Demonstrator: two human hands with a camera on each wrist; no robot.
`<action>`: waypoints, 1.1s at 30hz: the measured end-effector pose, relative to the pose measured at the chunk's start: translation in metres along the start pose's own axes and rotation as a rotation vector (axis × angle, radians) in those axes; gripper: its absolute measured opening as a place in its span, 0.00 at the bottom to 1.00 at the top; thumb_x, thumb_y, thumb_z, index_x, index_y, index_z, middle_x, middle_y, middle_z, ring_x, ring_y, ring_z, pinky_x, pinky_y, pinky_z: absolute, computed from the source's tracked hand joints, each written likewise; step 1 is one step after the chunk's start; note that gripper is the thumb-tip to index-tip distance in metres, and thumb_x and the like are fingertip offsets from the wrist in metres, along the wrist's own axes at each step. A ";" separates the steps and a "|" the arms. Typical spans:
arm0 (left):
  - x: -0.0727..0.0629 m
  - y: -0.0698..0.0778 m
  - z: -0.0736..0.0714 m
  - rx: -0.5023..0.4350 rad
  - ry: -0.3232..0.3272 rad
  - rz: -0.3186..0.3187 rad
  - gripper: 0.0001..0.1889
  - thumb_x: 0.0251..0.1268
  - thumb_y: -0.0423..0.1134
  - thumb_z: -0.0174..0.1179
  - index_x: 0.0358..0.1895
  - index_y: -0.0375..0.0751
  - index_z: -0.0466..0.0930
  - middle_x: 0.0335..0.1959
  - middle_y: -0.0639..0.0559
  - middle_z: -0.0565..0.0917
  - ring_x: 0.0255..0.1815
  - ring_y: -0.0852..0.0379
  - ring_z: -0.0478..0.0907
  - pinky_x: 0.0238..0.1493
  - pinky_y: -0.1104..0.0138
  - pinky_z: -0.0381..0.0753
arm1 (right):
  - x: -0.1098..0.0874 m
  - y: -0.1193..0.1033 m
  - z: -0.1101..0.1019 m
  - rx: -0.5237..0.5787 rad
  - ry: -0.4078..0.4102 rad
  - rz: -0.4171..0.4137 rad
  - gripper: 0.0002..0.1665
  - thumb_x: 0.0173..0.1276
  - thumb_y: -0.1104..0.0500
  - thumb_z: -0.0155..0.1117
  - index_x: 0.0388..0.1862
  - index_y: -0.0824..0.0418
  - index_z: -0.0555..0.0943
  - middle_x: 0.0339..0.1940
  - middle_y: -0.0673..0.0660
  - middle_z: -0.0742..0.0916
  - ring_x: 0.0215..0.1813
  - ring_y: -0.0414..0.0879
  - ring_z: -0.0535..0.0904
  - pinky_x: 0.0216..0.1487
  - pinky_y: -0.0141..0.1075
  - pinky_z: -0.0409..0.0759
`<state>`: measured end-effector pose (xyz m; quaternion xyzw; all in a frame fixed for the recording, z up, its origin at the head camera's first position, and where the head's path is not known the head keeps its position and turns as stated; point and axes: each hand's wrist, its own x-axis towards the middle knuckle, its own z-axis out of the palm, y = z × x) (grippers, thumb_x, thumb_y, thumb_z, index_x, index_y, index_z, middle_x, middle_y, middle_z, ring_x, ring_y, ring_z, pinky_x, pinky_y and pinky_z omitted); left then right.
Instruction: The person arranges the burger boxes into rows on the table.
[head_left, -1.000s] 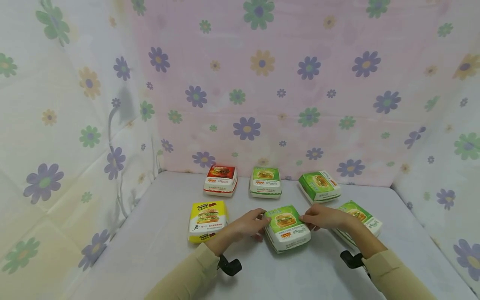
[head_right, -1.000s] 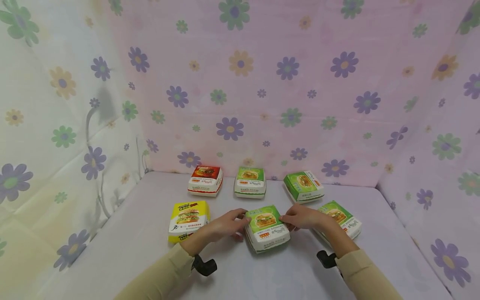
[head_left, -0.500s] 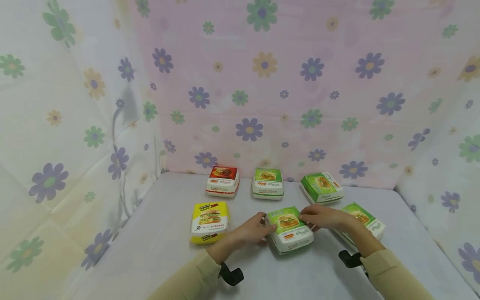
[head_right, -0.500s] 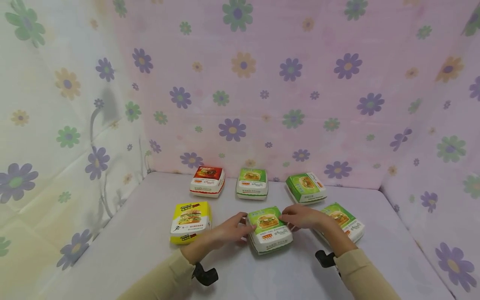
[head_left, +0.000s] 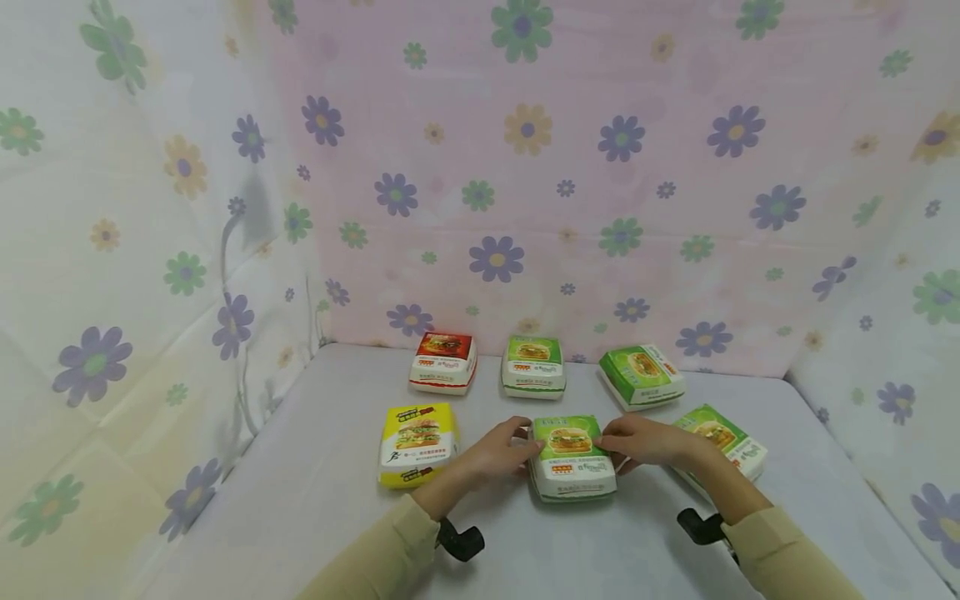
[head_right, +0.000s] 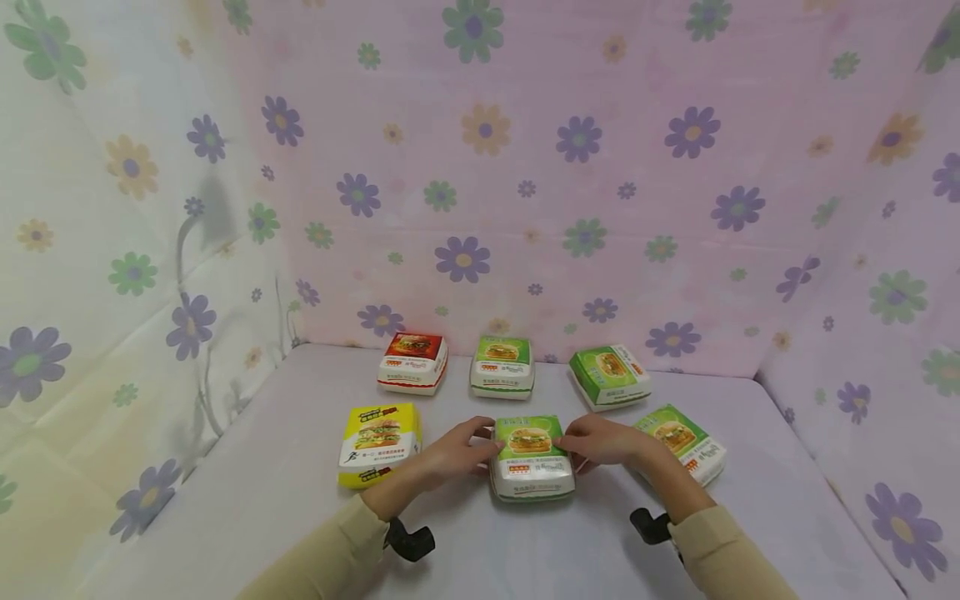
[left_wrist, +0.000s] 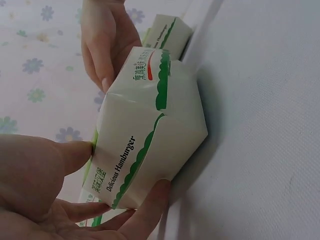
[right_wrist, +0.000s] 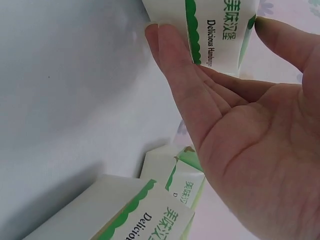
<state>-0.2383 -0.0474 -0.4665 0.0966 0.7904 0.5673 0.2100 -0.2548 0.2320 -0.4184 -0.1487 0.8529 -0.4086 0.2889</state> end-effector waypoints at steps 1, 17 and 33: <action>0.000 0.000 -0.001 0.002 0.000 0.000 0.32 0.77 0.47 0.60 0.76 0.36 0.62 0.68 0.37 0.71 0.61 0.45 0.77 0.55 0.53 0.84 | 0.000 0.000 0.000 -0.006 -0.010 -0.009 0.22 0.81 0.52 0.56 0.56 0.72 0.79 0.46 0.59 0.86 0.48 0.50 0.84 0.50 0.46 0.86; -0.009 0.006 0.005 0.077 0.008 -0.058 0.37 0.74 0.52 0.62 0.75 0.32 0.62 0.68 0.37 0.73 0.62 0.45 0.74 0.57 0.50 0.82 | -0.003 0.001 -0.001 0.009 -0.026 -0.013 0.26 0.81 0.51 0.56 0.59 0.74 0.77 0.49 0.60 0.86 0.49 0.52 0.85 0.51 0.47 0.86; -0.010 0.006 -0.001 -0.040 -0.043 -0.070 0.32 0.78 0.46 0.58 0.75 0.32 0.61 0.71 0.37 0.70 0.59 0.47 0.77 0.55 0.52 0.84 | -0.006 -0.004 0.006 0.077 -0.009 -0.008 0.27 0.81 0.52 0.57 0.60 0.76 0.75 0.52 0.63 0.85 0.52 0.54 0.85 0.54 0.47 0.85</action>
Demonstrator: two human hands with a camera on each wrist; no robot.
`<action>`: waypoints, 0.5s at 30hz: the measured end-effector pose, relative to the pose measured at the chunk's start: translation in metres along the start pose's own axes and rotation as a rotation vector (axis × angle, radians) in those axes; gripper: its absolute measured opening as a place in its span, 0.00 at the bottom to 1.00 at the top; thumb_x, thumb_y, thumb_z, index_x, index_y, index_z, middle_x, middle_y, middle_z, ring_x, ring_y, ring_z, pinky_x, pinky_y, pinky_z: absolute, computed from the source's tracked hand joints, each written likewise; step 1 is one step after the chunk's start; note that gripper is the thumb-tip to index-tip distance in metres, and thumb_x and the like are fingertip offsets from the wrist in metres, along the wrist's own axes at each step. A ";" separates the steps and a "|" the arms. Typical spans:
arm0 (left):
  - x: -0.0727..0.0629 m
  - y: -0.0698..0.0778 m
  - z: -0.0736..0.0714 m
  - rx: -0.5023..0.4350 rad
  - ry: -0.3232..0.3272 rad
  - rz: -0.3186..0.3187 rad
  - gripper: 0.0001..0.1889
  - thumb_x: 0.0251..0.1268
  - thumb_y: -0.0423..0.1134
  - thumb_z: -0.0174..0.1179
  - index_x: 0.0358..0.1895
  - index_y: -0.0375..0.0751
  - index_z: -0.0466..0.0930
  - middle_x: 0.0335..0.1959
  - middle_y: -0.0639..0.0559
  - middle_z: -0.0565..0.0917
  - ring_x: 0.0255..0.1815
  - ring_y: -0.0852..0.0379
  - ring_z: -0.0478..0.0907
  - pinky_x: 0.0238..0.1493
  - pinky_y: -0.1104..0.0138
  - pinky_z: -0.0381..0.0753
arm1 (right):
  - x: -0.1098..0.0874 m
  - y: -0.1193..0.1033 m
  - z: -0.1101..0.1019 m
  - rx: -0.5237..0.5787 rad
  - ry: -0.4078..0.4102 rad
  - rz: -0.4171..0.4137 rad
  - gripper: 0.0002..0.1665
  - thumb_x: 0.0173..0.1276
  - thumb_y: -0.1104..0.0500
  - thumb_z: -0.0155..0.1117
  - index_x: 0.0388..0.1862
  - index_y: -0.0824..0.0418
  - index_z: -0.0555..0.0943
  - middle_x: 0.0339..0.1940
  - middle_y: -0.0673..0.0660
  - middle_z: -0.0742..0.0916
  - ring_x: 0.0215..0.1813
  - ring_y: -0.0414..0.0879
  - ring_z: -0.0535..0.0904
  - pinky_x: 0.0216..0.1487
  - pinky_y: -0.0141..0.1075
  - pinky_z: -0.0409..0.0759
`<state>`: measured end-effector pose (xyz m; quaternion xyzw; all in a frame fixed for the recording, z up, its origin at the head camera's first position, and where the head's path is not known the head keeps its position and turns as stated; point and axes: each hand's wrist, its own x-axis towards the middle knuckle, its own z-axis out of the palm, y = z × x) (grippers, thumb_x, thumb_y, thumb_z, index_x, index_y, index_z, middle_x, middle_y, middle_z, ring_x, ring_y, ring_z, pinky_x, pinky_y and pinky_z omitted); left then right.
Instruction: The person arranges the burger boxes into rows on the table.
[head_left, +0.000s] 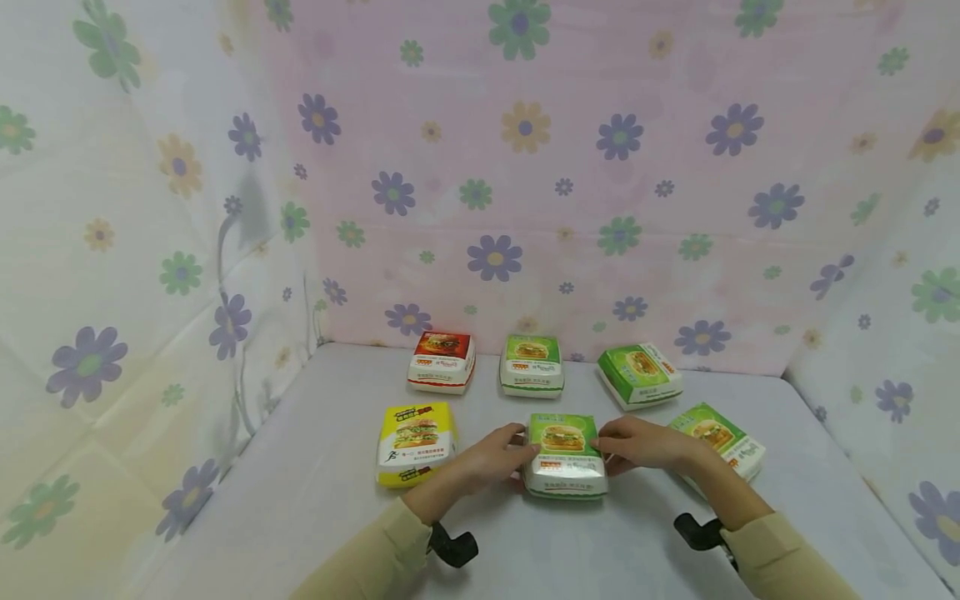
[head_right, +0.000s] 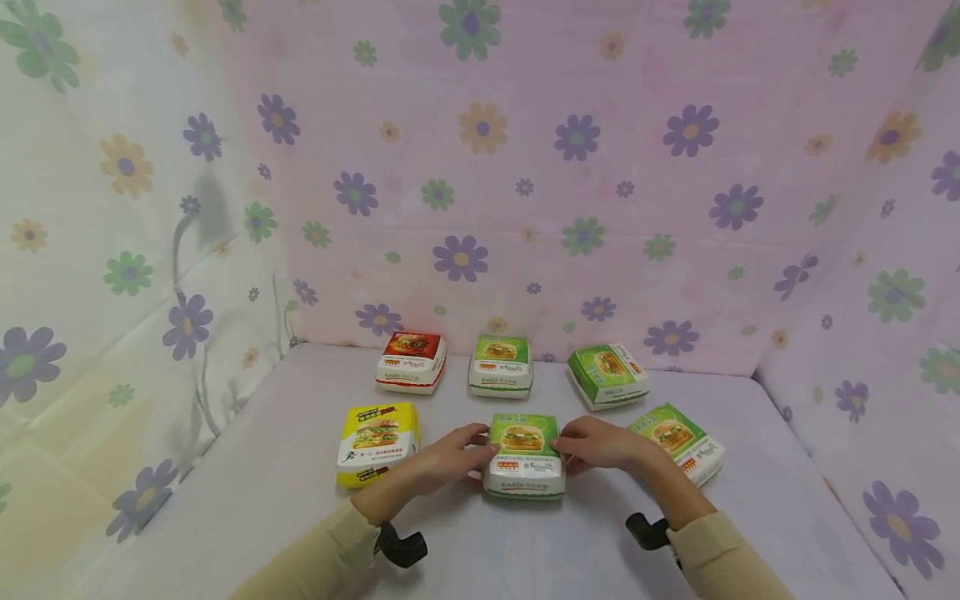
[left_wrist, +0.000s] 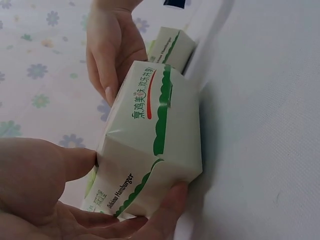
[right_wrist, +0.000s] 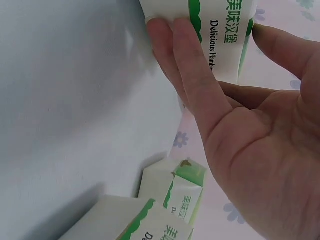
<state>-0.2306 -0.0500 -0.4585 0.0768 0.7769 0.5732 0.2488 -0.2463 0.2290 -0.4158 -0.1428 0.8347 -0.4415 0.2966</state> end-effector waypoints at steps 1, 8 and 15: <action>-0.001 0.000 -0.001 -0.003 0.003 -0.005 0.33 0.78 0.47 0.58 0.76 0.32 0.61 0.71 0.37 0.69 0.59 0.47 0.76 0.55 0.52 0.84 | 0.002 0.000 0.001 0.000 0.000 -0.004 0.27 0.81 0.52 0.57 0.60 0.77 0.75 0.52 0.63 0.84 0.52 0.54 0.85 0.54 0.47 0.85; -0.009 0.001 -0.010 0.022 0.036 -0.004 0.34 0.79 0.47 0.56 0.78 0.33 0.58 0.73 0.36 0.68 0.64 0.45 0.73 0.59 0.50 0.80 | 0.016 -0.004 0.008 -0.002 0.016 -0.007 0.26 0.80 0.53 0.58 0.60 0.77 0.76 0.50 0.63 0.84 0.49 0.52 0.86 0.51 0.45 0.86; -0.012 0.000 -0.016 -0.015 0.044 0.007 0.33 0.80 0.46 0.55 0.78 0.32 0.56 0.74 0.34 0.65 0.65 0.42 0.72 0.56 0.48 0.82 | 0.025 -0.006 0.010 0.013 0.001 -0.027 0.28 0.80 0.51 0.58 0.61 0.76 0.75 0.51 0.62 0.84 0.50 0.52 0.86 0.53 0.46 0.86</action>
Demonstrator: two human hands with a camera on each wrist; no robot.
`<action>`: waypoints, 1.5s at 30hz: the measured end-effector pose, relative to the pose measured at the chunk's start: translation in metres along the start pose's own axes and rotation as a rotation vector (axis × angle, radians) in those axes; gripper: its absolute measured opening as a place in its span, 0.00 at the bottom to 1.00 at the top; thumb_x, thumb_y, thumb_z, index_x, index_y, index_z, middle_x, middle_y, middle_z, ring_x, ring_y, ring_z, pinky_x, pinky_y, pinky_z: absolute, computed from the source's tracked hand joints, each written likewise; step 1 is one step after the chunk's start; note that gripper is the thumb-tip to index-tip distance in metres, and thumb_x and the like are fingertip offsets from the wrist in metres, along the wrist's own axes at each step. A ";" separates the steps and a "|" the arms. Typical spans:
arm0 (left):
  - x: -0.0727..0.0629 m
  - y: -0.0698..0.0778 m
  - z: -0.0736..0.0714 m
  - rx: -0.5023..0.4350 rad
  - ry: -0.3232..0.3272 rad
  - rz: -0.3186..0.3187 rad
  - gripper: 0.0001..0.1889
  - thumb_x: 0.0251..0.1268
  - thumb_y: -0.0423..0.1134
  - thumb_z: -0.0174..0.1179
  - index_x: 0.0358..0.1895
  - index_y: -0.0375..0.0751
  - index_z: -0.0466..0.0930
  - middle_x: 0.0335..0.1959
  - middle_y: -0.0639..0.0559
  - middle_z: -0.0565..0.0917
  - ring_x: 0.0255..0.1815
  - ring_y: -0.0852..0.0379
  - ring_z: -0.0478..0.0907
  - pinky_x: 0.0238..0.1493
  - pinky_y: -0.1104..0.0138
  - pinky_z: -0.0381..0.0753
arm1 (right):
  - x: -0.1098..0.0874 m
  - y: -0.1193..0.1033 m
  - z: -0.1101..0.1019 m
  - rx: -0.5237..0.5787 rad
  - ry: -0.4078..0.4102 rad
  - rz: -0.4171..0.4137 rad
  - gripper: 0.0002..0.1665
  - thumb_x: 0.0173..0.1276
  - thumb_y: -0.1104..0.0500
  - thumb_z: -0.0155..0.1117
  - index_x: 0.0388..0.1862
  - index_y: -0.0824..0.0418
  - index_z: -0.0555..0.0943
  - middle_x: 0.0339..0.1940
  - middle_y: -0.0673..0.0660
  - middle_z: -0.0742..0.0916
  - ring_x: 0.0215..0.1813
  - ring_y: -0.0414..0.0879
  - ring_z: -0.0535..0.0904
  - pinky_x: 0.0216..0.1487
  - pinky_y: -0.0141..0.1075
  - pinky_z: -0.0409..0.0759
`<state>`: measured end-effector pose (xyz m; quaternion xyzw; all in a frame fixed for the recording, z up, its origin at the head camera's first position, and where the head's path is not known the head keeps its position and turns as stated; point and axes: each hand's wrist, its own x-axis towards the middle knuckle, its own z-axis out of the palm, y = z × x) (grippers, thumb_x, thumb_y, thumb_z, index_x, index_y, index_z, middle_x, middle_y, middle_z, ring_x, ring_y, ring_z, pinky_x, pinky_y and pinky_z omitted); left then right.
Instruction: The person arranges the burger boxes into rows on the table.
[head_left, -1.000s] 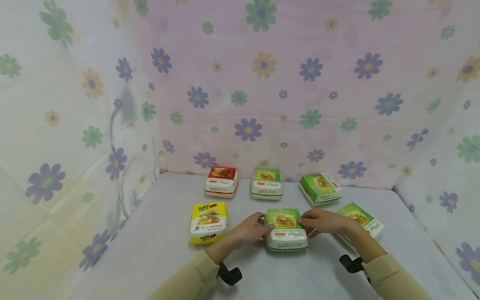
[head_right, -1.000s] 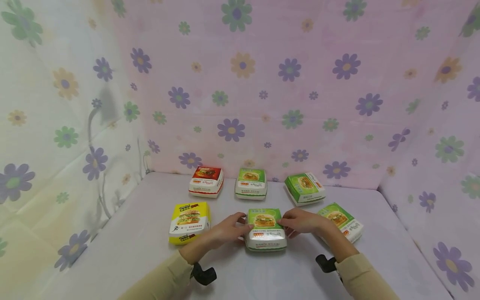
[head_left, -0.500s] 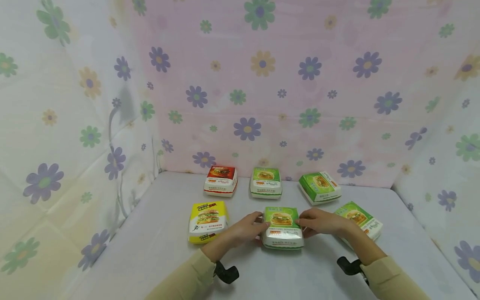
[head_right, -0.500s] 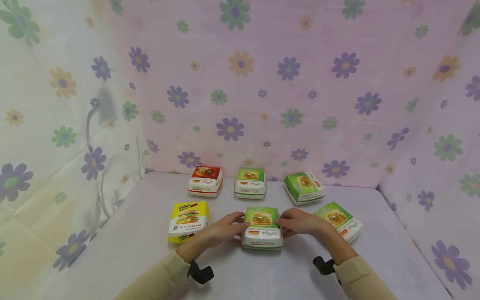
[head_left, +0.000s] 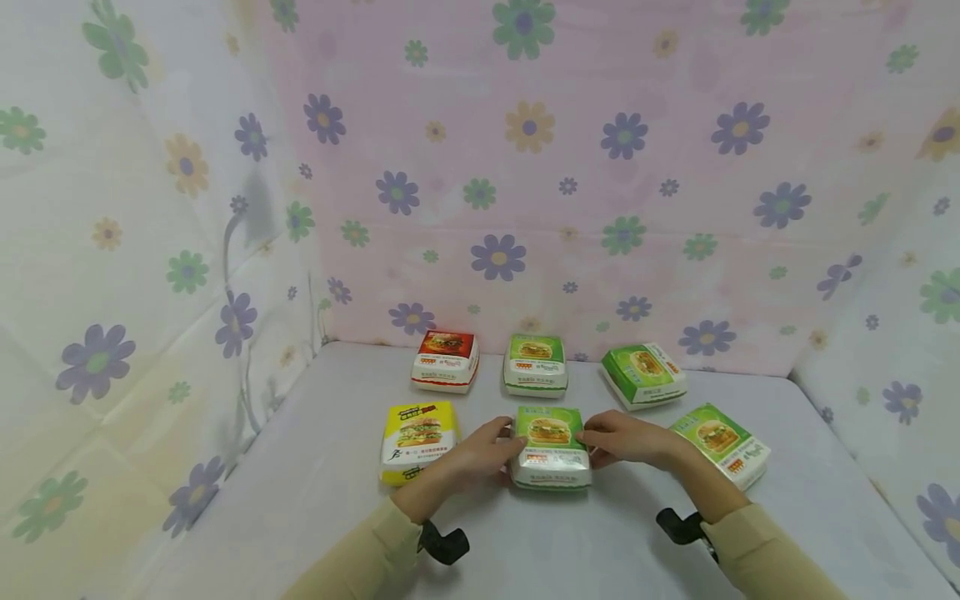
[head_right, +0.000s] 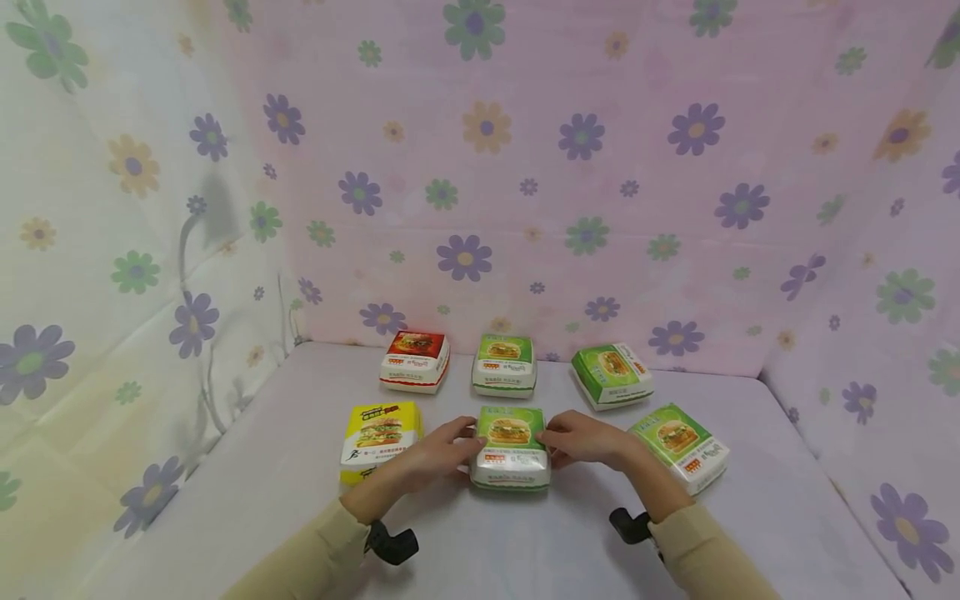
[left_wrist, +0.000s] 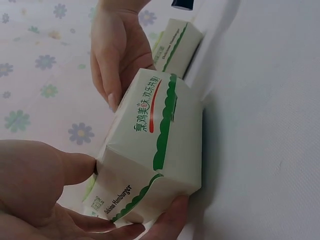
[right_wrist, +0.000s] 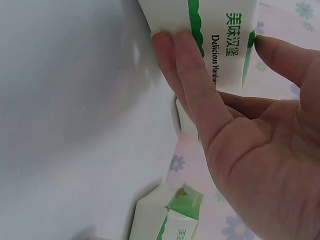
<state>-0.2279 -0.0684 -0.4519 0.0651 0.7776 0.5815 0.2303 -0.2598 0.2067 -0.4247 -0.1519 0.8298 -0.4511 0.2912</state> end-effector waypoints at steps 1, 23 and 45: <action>-0.001 0.000 -0.001 -0.007 0.000 0.000 0.33 0.80 0.46 0.55 0.78 0.32 0.56 0.75 0.34 0.65 0.66 0.41 0.72 0.55 0.48 0.83 | 0.001 -0.001 0.001 0.001 -0.004 -0.002 0.28 0.81 0.51 0.57 0.61 0.76 0.75 0.51 0.62 0.84 0.50 0.52 0.86 0.53 0.45 0.86; -0.006 -0.007 -0.009 0.013 0.060 -0.021 0.34 0.81 0.48 0.52 0.79 0.33 0.55 0.76 0.33 0.63 0.68 0.41 0.70 0.53 0.51 0.83 | 0.011 -0.008 0.013 0.045 -0.015 -0.021 0.26 0.81 0.52 0.56 0.60 0.76 0.75 0.52 0.62 0.85 0.50 0.51 0.85 0.53 0.46 0.86; -0.006 -0.007 -0.008 0.039 0.070 -0.053 0.38 0.83 0.51 0.45 0.82 0.31 0.44 0.80 0.32 0.55 0.74 0.40 0.62 0.66 0.45 0.73 | 0.009 -0.008 0.013 0.046 -0.028 -0.027 0.23 0.82 0.51 0.55 0.52 0.73 0.78 0.49 0.62 0.85 0.49 0.53 0.85 0.51 0.46 0.87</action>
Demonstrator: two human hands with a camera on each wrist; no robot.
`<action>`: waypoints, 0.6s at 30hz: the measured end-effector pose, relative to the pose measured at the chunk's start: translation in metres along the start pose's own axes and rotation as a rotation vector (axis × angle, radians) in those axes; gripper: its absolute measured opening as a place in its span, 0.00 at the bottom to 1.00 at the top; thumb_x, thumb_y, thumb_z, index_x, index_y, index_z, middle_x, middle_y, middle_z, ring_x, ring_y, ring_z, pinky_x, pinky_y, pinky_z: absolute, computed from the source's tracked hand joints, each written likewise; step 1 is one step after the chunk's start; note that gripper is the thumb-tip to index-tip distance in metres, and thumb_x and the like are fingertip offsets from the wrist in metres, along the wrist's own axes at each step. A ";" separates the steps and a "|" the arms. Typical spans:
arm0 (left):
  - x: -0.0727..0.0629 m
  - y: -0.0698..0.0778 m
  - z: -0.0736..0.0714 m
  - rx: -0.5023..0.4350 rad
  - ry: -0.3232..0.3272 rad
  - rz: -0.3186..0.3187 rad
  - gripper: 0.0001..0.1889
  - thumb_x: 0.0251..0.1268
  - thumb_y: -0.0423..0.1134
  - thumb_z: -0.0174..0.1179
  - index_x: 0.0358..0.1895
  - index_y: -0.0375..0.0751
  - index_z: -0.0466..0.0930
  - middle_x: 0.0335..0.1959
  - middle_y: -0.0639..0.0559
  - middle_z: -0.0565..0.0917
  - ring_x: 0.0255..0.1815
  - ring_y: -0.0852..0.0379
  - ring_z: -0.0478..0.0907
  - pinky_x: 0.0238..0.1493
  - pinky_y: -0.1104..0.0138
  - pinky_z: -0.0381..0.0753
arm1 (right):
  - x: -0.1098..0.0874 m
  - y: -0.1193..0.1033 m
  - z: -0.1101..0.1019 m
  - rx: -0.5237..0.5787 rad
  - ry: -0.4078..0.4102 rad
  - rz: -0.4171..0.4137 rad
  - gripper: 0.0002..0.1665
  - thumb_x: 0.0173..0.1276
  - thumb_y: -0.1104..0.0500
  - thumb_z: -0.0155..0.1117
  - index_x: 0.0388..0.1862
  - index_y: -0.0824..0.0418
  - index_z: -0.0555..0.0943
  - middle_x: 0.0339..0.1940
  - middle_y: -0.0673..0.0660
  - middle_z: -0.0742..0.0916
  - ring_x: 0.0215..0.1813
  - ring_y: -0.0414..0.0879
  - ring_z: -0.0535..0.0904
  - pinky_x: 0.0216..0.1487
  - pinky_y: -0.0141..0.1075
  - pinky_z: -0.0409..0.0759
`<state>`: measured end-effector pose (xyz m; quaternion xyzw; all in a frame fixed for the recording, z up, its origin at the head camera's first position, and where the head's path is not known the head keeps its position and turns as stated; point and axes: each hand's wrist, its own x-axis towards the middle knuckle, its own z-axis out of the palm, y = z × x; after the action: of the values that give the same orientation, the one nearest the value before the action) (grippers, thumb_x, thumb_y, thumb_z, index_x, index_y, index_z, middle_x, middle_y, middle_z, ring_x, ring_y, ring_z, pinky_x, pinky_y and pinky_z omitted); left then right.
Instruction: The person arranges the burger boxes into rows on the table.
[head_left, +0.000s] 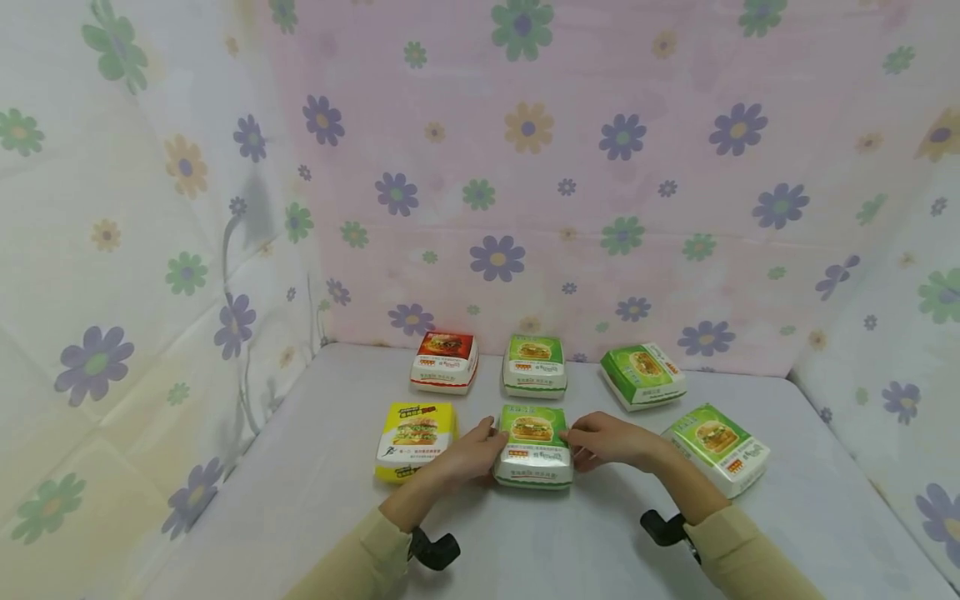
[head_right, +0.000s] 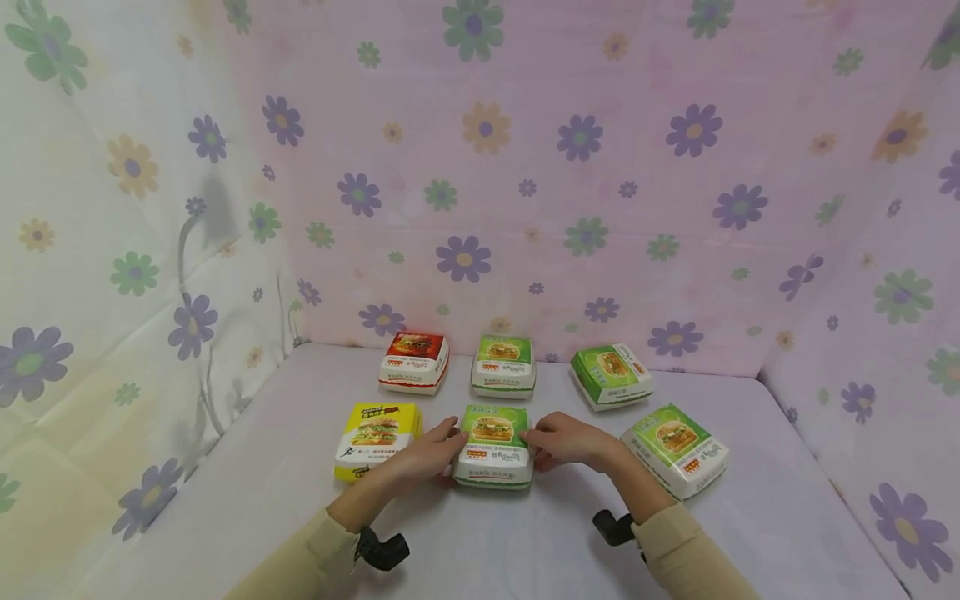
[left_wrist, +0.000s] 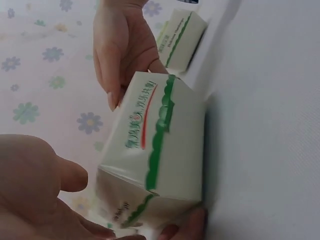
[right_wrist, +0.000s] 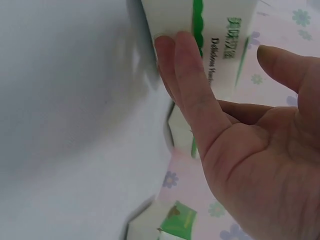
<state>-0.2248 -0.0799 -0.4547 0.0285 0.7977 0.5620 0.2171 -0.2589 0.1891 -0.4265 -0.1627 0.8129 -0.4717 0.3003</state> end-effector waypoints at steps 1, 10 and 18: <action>-0.002 0.001 0.000 0.017 0.010 0.002 0.38 0.83 0.51 0.45 0.82 0.31 0.43 0.81 0.31 0.54 0.77 0.39 0.59 0.70 0.44 0.68 | -0.002 -0.001 -0.001 -0.007 0.003 0.000 0.24 0.82 0.51 0.54 0.52 0.73 0.78 0.49 0.62 0.85 0.49 0.54 0.85 0.51 0.46 0.87; -0.030 0.018 -0.004 0.184 0.057 0.047 0.42 0.80 0.57 0.49 0.82 0.34 0.46 0.83 0.34 0.49 0.83 0.36 0.45 0.76 0.39 0.57 | -0.031 -0.012 -0.012 -0.110 0.085 -0.009 0.32 0.81 0.47 0.56 0.65 0.75 0.72 0.54 0.67 0.83 0.50 0.55 0.85 0.49 0.47 0.87; -0.039 0.026 -0.008 0.394 0.084 0.187 0.40 0.77 0.57 0.54 0.82 0.40 0.52 0.81 0.36 0.55 0.82 0.38 0.50 0.76 0.38 0.55 | -0.059 -0.019 -0.024 -0.257 0.166 -0.016 0.35 0.79 0.46 0.59 0.72 0.70 0.69 0.57 0.63 0.84 0.51 0.53 0.84 0.53 0.51 0.84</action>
<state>-0.1981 -0.0888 -0.4163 0.1207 0.8942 0.4138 0.1208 -0.2291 0.2275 -0.3812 -0.1665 0.8874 -0.3778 0.2050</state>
